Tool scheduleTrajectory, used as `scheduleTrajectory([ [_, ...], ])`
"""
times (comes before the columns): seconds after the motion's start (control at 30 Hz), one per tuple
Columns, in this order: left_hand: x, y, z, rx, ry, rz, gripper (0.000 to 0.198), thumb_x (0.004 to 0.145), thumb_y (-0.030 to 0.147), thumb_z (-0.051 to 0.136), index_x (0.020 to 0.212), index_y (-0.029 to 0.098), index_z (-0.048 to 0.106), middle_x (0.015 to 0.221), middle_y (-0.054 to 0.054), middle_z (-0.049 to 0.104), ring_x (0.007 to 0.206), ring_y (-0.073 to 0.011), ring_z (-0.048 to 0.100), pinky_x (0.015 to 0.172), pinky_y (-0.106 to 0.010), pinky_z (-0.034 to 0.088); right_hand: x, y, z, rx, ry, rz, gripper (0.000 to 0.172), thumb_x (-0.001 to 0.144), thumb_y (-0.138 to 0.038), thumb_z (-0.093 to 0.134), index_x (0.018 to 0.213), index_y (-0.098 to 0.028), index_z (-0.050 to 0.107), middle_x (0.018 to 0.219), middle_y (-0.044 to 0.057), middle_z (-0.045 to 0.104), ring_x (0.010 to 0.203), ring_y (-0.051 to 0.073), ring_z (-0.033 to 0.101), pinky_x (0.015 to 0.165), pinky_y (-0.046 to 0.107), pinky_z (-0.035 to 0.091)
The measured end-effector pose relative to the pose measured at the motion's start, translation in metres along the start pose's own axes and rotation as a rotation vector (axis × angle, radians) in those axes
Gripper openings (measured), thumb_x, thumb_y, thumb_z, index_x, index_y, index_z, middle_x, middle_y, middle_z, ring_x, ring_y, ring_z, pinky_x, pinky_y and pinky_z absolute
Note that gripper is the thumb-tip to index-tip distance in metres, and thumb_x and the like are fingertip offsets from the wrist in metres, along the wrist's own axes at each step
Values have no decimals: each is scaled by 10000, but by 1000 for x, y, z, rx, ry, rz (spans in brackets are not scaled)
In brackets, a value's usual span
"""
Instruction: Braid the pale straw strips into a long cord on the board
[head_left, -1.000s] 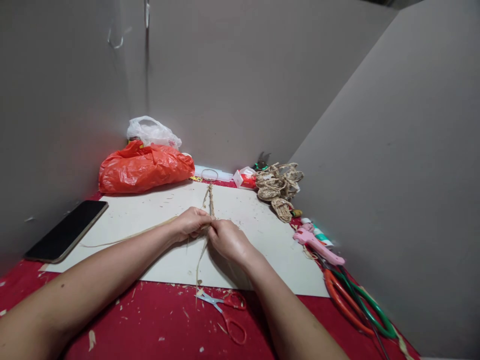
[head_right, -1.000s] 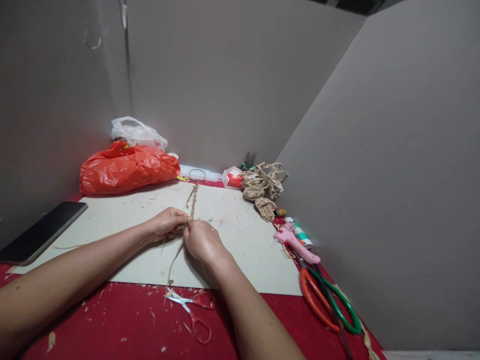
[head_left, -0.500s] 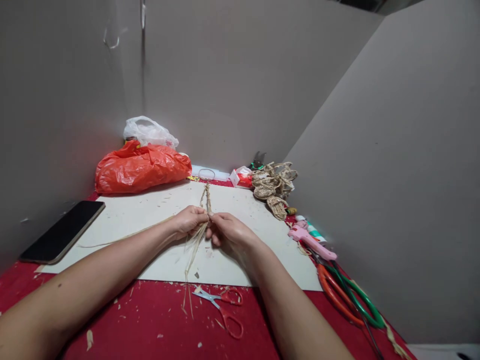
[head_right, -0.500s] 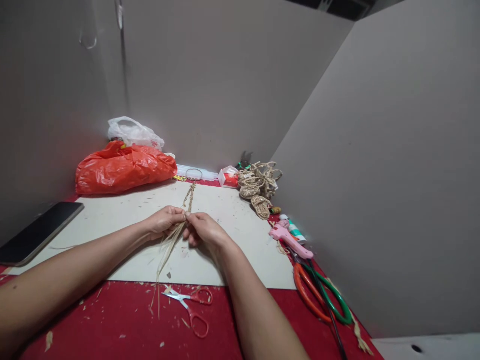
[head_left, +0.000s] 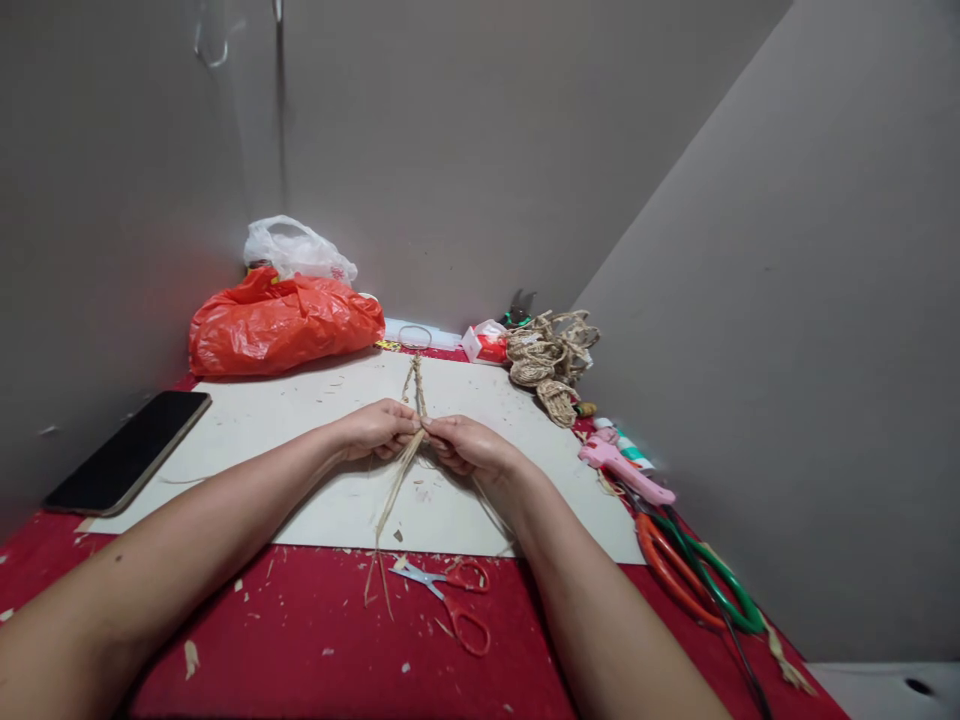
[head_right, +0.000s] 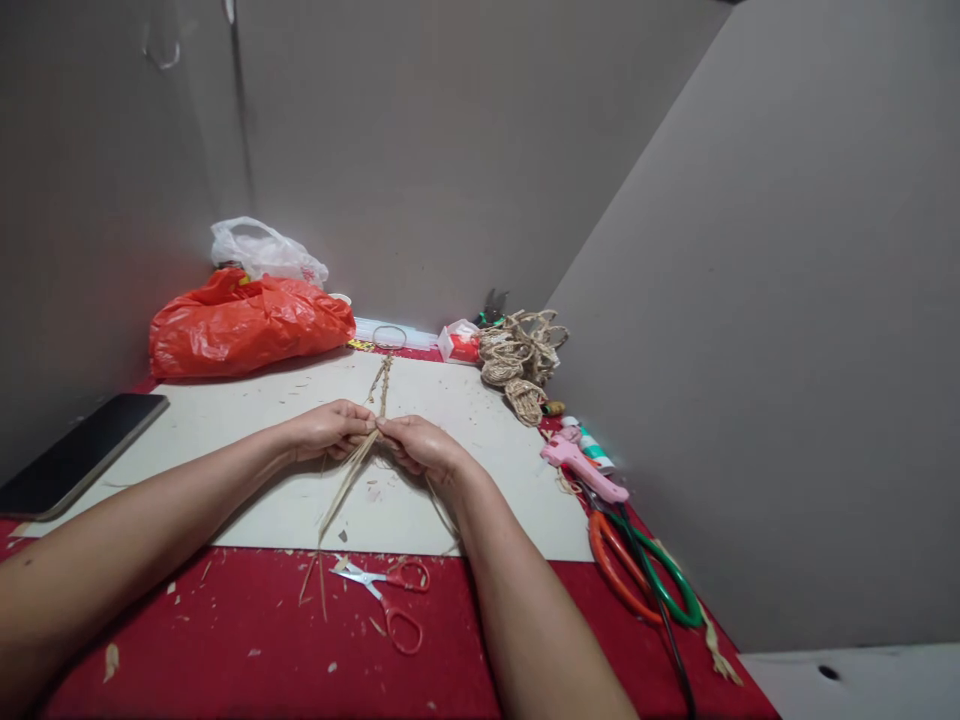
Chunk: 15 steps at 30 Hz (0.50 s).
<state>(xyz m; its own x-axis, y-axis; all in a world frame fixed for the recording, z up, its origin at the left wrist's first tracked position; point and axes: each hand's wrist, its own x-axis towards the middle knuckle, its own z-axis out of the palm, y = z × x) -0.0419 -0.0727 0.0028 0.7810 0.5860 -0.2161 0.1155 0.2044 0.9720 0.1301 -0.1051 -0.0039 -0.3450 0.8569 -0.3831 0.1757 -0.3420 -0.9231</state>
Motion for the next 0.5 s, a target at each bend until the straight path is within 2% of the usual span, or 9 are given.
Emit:
scheduleTrajectory([
  [0.13,2,-3,0,232,171,28,267,747,326,524,558,164,429,432,59,341,350,-35,224,390,-212,124,0,1,3,-15,68,-33,416,768,-447,552,523,-191,334,387,-99,248,318,23,152,317,175,83],
  [0.23,4,-6,0,412,257,135,255,761,311,497,562,155,464,448,40,405,388,-52,299,416,-204,201,1,1,5,27,101,-21,386,777,-408,538,522,-190,348,377,-101,241,314,22,136,321,176,69],
  [0.33,5,-5,-1,536,266,220,202,746,257,487,573,153,476,501,31,457,464,-71,367,474,-199,274,1,0,8,81,96,-9,361,776,-371,533,520,-189,357,363,-103,228,313,25,123,326,183,53],
  [0.5,0,5,-3,593,232,91,205,748,212,417,553,166,459,434,35,412,411,-82,333,444,-218,241,3,-2,15,192,81,22,319,778,-344,529,538,-180,396,347,-106,229,310,25,114,335,180,46],
])
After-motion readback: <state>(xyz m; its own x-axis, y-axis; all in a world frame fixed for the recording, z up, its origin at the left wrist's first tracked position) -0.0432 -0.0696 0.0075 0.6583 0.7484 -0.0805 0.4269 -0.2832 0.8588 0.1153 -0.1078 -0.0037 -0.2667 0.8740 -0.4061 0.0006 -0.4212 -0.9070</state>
